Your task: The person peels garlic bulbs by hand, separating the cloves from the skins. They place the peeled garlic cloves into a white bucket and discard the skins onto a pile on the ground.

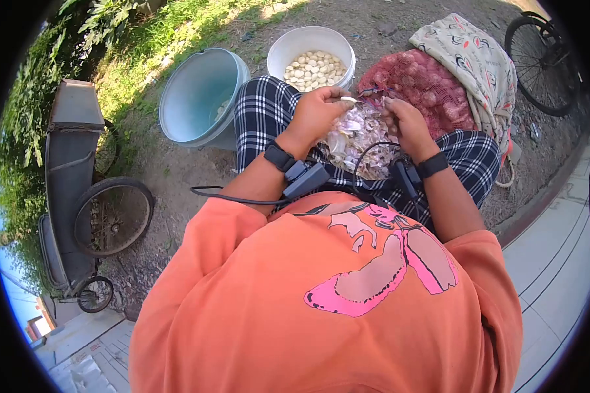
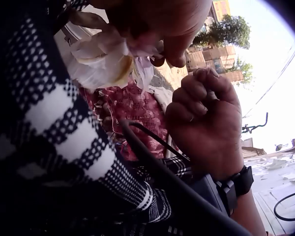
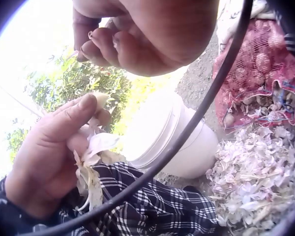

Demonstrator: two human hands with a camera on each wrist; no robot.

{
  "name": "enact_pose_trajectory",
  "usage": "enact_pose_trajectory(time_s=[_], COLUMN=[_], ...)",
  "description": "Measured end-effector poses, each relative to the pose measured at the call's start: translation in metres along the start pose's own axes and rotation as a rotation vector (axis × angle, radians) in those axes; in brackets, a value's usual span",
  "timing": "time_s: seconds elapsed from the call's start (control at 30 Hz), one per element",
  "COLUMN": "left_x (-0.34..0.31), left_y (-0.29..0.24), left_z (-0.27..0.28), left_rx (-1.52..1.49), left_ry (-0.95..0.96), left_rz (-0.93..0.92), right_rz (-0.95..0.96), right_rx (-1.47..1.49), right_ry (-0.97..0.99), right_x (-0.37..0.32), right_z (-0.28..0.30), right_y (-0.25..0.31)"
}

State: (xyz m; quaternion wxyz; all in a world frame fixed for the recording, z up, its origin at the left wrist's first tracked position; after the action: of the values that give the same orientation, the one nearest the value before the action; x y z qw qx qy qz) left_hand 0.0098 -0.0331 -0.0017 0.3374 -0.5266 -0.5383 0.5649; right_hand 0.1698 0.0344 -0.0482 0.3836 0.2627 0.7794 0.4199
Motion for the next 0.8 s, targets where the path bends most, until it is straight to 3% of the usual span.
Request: enact_pose_trajectory(time_s=[0.07, 0.13, 0.27, 0.33, 0.37, 0.43, 0.47, 0.53, 0.6, 0.7, 0.8], left_x=[-0.005, -0.009, -0.027, -0.038, -0.037, -0.034, -0.04, -0.051, -0.058, -0.061, -0.046], left_y=[-0.034, -0.064, -0.097, -0.09, -0.079, -0.047, -0.044, -0.044, -0.049, -0.076, -0.098], left_z=[0.026, 0.069, 0.167, 0.226, 0.251, 0.29, 0.292, 0.297, 0.286, 0.24, 0.162], left_rx=[-0.114, -0.238, -0.288, -0.089, -0.089, 0.136, 0.135, 0.404, 0.351, 0.248, -0.042], left_ry=[-0.05, -0.131, -0.316, -0.602, -0.614, -0.625, -0.634, -0.778, -0.778, -0.689, -0.3], left_rz=[0.073, -0.073, -0.236, -0.208, -0.21, 0.014, 0.013, 0.018, 0.001, -0.055, -0.144], right_rz=[-0.018, 0.12, 0.078, 0.044, 0.064, 0.03, 0.029, 0.0, 0.03, 0.042, 0.075], right_rx=[-0.274, -0.338, -0.453, -0.461, -0.445, -0.438, -0.44, -0.38, -0.389, -0.382, -0.276], right_ry=[-0.077, -0.057, -0.023, 0.003, -0.003, -0.002, 0.007, -0.034, -0.02, -0.045, -0.027], right_x=[-0.002, 0.002, 0.0, -0.002, -0.003, -0.003, -0.002, 0.002, 0.0, 0.002, 0.001], right_z=[0.0, -0.002, -0.007, -0.011, -0.013, -0.013, -0.012, -0.007, -0.009, -0.006, -0.013], right_y=[-0.002, -0.009, -0.006, -0.008, -0.008, -0.01, -0.011, -0.016, -0.015, -0.014, -0.009])
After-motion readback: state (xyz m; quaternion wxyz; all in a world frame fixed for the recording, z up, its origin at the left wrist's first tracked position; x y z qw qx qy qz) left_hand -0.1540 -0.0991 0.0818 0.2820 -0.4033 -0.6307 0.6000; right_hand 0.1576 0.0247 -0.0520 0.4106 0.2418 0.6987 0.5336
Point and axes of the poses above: each hand's wrist, its own x-axis towards the middle knuckle, its own z-axis out of the back of the hand, y = z × x, the point moved 6 cm from there along x, towards the middle knuckle
